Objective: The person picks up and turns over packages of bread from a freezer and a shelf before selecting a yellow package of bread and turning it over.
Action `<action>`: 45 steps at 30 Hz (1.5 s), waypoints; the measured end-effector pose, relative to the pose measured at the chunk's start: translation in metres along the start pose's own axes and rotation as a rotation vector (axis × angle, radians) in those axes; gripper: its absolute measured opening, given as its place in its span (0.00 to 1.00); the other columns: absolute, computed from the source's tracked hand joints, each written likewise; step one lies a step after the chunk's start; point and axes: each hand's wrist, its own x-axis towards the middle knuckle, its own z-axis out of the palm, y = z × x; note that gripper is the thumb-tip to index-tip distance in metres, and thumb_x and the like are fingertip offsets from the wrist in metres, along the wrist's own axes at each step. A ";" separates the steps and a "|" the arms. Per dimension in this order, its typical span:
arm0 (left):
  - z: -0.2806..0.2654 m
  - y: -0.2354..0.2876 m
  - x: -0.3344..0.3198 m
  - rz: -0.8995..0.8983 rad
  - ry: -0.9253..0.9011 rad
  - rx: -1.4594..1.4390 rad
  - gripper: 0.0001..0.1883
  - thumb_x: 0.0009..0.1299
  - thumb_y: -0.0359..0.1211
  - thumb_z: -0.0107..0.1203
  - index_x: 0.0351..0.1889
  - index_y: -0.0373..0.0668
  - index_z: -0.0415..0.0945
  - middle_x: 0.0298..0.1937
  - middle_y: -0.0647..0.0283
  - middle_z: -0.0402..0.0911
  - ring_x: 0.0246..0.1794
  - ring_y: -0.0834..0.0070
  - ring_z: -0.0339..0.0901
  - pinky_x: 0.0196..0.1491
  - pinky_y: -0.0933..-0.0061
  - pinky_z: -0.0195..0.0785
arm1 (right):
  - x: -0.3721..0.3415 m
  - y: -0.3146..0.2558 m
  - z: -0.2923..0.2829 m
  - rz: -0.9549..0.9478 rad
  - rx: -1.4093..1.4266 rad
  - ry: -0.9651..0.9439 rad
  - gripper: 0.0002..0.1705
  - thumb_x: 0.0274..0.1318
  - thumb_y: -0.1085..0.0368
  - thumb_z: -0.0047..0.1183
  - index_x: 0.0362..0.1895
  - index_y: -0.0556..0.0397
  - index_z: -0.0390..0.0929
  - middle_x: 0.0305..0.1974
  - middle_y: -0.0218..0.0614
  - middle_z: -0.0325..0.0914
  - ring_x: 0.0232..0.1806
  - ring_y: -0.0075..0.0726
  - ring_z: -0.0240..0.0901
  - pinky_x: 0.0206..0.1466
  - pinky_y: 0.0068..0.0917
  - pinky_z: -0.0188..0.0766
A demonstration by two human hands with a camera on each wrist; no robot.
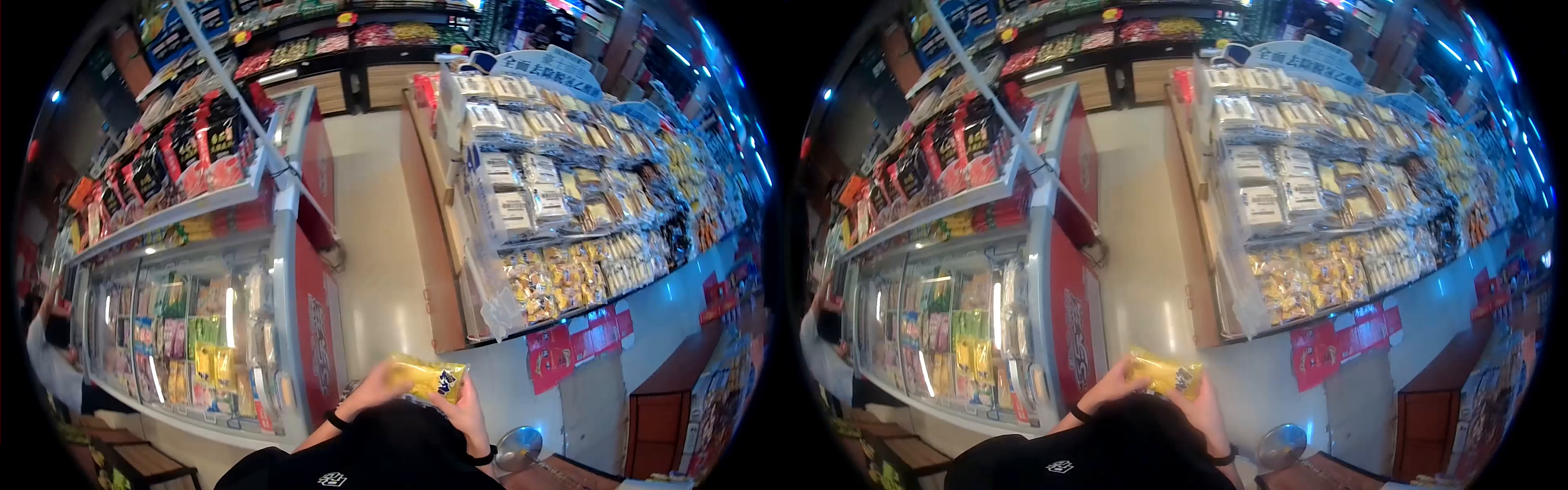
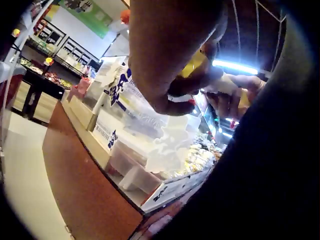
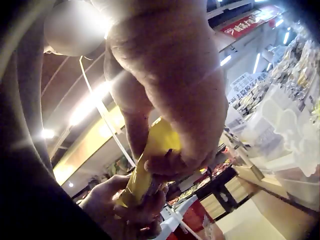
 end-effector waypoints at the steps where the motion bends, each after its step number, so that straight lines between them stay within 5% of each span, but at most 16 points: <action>1: -0.003 0.002 0.004 0.000 -0.020 0.010 0.26 0.66 0.35 0.62 0.59 0.37 0.66 0.49 0.60 0.77 0.48 0.74 0.75 0.52 0.70 0.70 | 0.001 0.000 0.000 -0.009 0.009 0.019 0.33 0.51 0.77 0.61 0.60 0.58 0.59 0.51 0.36 0.73 0.51 0.28 0.73 0.55 0.28 0.72; 4: -0.012 0.013 0.020 -0.186 -0.147 -0.001 0.26 0.66 0.34 0.62 0.59 0.37 0.65 0.52 0.59 0.77 0.53 0.73 0.73 0.57 0.69 0.67 | 0.005 -0.010 0.005 0.012 0.033 0.067 0.34 0.50 0.76 0.62 0.60 0.57 0.60 0.51 0.36 0.73 0.50 0.28 0.73 0.55 0.28 0.72; 10: -0.021 0.001 0.061 -0.068 -0.403 0.099 0.27 0.66 0.33 0.63 0.60 0.37 0.65 0.54 0.58 0.76 0.55 0.73 0.73 0.59 0.68 0.66 | 0.004 -0.030 0.019 0.070 -0.117 0.253 0.35 0.47 0.74 0.66 0.58 0.57 0.61 0.49 0.36 0.74 0.49 0.27 0.73 0.53 0.27 0.72; 16: -0.009 0.008 0.076 -0.134 -0.433 0.122 0.26 0.65 0.33 0.63 0.58 0.37 0.66 0.54 0.58 0.77 0.54 0.72 0.74 0.57 0.68 0.68 | 0.004 0.002 0.011 0.039 -0.302 0.411 0.35 0.48 0.71 0.64 0.59 0.57 0.61 0.50 0.43 0.75 0.51 0.34 0.73 0.53 0.32 0.71; 18: -0.001 0.000 0.079 0.055 -0.398 0.142 0.25 0.66 0.31 0.62 0.58 0.36 0.66 0.53 0.57 0.77 0.53 0.71 0.74 0.55 0.67 0.68 | 0.001 0.000 0.013 0.017 -0.178 0.527 0.36 0.46 0.70 0.66 0.59 0.57 0.62 0.50 0.44 0.75 0.50 0.35 0.74 0.53 0.33 0.72; 20: 0.009 -0.002 0.080 0.050 -0.473 0.103 0.25 0.66 0.31 0.61 0.59 0.35 0.65 0.54 0.56 0.76 0.53 0.71 0.73 0.55 0.67 0.68 | -0.009 -0.002 0.008 -0.009 -0.184 0.621 0.34 0.46 0.72 0.66 0.58 0.58 0.63 0.47 0.39 0.76 0.48 0.31 0.75 0.50 0.29 0.73; 27: 0.073 0.008 0.092 0.058 -0.705 0.022 0.31 0.66 0.29 0.61 0.64 0.35 0.59 0.58 0.54 0.72 0.59 0.69 0.69 0.59 0.68 0.65 | -0.051 -0.018 -0.020 -0.055 0.282 0.933 0.19 0.51 0.74 0.62 0.49 0.60 0.73 0.37 0.29 0.79 0.38 0.21 0.75 0.43 0.19 0.73; 35: 0.178 0.009 0.120 0.029 -0.858 0.286 0.33 0.64 0.30 0.62 0.65 0.35 0.59 0.61 0.54 0.71 0.62 0.66 0.69 0.63 0.65 0.61 | -0.104 0.000 -0.123 -0.078 0.229 1.107 0.12 0.63 0.63 0.53 0.43 0.59 0.78 0.33 0.25 0.77 0.30 0.16 0.69 0.32 0.15 0.65; 38: 0.232 0.017 0.122 0.002 -0.789 0.165 0.32 0.64 0.19 0.56 0.65 0.37 0.56 0.54 0.60 0.73 0.45 0.77 0.76 0.44 0.76 0.72 | -0.120 -0.004 -0.166 -0.197 0.244 1.123 0.12 0.65 0.63 0.50 0.44 0.59 0.77 0.33 0.26 0.77 0.32 0.17 0.69 0.35 0.17 0.66; 39: 0.250 0.027 0.123 -0.109 -0.798 0.137 0.30 0.64 0.18 0.54 0.65 0.36 0.57 0.53 0.59 0.73 0.44 0.77 0.76 0.42 0.77 0.73 | -0.128 -0.008 -0.178 -0.223 0.257 1.138 0.12 0.66 0.63 0.49 0.45 0.60 0.77 0.34 0.27 0.77 0.32 0.17 0.69 0.36 0.18 0.67; 45: 0.338 0.008 0.129 -0.091 -0.666 0.095 0.28 0.68 0.21 0.52 0.66 0.36 0.59 0.45 0.63 0.78 0.33 0.83 0.76 0.32 0.84 0.68 | -0.174 -0.004 -0.251 -0.251 0.360 1.062 0.12 0.67 0.63 0.47 0.48 0.57 0.72 0.41 0.29 0.77 0.39 0.18 0.71 0.40 0.19 0.72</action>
